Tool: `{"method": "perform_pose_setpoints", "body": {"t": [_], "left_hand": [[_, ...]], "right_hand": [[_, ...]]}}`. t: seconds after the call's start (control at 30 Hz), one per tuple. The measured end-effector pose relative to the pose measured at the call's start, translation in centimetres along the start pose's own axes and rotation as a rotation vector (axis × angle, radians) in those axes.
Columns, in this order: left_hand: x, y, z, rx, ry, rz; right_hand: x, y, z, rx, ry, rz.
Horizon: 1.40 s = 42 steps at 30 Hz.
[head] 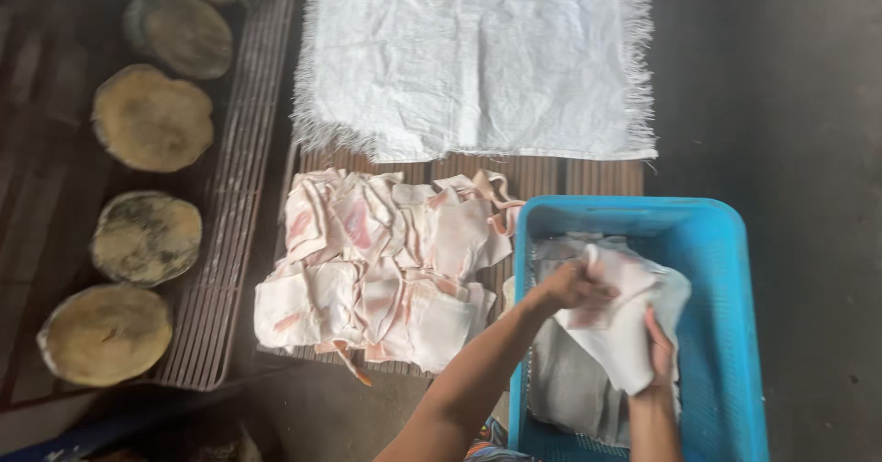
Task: The person sorts pieces of raw animal hide by picking them by hand from a pile on a wooden platform and placing them into a blue plastic basket.
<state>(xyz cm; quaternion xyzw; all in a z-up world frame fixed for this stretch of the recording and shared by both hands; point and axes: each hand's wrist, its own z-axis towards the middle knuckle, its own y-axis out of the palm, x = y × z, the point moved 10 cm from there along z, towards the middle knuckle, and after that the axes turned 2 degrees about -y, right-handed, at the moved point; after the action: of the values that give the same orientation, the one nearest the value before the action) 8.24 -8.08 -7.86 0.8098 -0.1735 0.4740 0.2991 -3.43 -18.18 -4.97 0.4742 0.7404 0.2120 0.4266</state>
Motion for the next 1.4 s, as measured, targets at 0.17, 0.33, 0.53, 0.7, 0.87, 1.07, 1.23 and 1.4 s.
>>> {"method": "perform_pose_setpoints", "body": {"t": [0.17, 0.33, 0.53, 0.7, 0.87, 1.07, 1.23, 1.4], "left_hand": [[13.5, 2.2, -7.9, 0.0, 0.247, -0.052], [21.1, -4.0, -17.4, 0.228, 0.117, 0.165], [21.7, -21.6, -29.3, 0.479, 0.213, 0.082], [17.9, -38.1, -39.9, 0.719, 0.24, 0.041], [16.0, -49.6, -48.0, 0.898, 0.173, -0.113], [11.4, -59.2, -51.4, 1.007, 0.099, -0.063], [4.4, -66.5, -48.6, 1.274, -0.226, 0.699], [-1.0, -64.5, -41.1, 0.785, -0.418, 0.96]], "right_hand": [[-2.3, 6.9, -4.5, 0.051, -0.06, -0.067], [1.6, 14.9, -4.5, -0.053, -0.066, -0.203], [18.3, 23.6, 1.0, -0.111, 0.121, -0.365], [36.1, 32.0, 4.5, -0.164, 0.328, -0.441], [48.6, 40.0, 5.7, -0.256, 0.432, -0.516], [56.2, 43.8, 9.9, -0.382, 0.369, -0.63], [57.3, 37.8, 16.8, -0.321, 0.219, -1.026], [55.7, 30.6, 14.8, -0.387, 0.255, -1.067]]}}
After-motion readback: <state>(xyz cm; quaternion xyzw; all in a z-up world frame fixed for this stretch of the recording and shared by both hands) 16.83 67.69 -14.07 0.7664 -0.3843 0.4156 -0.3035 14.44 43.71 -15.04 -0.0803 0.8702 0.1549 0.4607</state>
